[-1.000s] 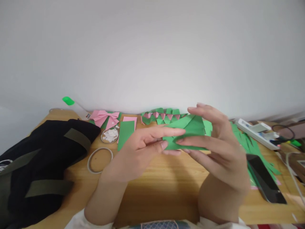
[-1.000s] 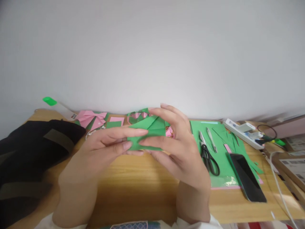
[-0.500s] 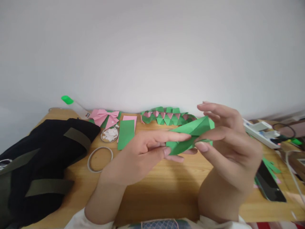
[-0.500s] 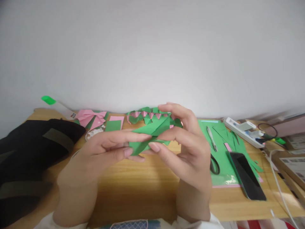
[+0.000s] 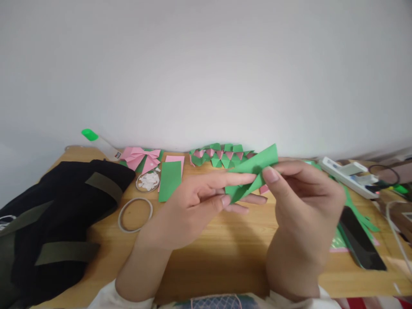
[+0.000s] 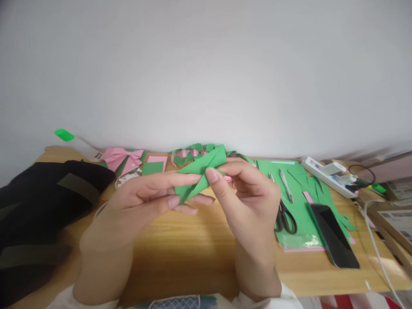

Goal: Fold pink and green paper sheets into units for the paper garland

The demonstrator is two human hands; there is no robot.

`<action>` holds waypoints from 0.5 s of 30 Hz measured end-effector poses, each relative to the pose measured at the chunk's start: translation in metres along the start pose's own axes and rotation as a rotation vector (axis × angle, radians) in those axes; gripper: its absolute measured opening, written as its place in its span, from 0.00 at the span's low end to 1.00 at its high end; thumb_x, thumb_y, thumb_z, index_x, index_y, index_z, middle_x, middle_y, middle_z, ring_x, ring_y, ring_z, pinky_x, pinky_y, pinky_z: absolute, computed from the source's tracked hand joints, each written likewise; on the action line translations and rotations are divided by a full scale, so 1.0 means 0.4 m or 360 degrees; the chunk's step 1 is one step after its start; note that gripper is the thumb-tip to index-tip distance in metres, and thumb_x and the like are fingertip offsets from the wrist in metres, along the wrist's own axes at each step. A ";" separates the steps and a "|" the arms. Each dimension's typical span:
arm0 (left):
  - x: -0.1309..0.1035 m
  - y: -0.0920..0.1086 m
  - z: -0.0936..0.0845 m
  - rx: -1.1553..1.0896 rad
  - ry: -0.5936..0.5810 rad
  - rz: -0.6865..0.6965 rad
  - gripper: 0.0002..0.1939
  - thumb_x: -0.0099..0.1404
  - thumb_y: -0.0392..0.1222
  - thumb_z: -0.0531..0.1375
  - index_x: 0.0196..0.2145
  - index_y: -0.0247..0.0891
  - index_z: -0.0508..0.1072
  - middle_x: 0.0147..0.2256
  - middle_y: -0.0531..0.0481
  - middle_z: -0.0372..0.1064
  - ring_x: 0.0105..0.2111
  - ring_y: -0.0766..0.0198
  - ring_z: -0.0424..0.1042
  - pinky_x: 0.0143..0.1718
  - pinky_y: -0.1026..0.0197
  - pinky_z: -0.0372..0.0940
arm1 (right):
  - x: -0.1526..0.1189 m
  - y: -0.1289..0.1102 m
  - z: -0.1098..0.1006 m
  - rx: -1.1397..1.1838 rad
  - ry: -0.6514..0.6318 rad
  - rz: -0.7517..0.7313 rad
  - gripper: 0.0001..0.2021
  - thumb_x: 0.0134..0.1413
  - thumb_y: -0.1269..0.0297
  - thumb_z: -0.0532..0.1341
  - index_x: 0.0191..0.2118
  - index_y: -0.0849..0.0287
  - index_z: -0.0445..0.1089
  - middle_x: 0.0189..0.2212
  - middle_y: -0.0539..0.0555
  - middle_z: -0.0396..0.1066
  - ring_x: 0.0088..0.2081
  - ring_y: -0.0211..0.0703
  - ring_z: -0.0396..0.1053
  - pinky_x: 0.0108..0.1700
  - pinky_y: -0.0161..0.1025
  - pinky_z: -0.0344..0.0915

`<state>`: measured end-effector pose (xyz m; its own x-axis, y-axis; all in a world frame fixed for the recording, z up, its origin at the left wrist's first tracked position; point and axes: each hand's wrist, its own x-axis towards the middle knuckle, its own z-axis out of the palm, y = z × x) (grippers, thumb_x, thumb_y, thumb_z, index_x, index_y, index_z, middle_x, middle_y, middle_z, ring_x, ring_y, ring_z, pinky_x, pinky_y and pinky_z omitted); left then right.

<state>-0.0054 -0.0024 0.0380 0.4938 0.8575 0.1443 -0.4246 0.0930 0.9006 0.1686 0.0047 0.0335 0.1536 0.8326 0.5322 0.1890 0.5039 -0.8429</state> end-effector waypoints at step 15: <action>0.020 -0.067 0.080 0.0393 0.1000 0.0611 0.07 0.58 0.34 0.68 0.35 0.45 0.82 0.32 0.55 0.80 0.31 0.66 0.80 0.35 0.68 0.77 | -0.019 -0.002 0.063 0.0374 0.0401 -0.0011 0.05 0.52 0.71 0.68 0.28 0.57 0.75 0.21 0.44 0.71 0.22 0.31 0.66 0.26 0.32 0.65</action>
<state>0.0341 -0.0143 0.0283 -0.2082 0.9396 0.2717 -0.2609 -0.3210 0.9104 0.1428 0.0038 0.0281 0.3931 0.7610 0.5161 -0.0331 0.5726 -0.8192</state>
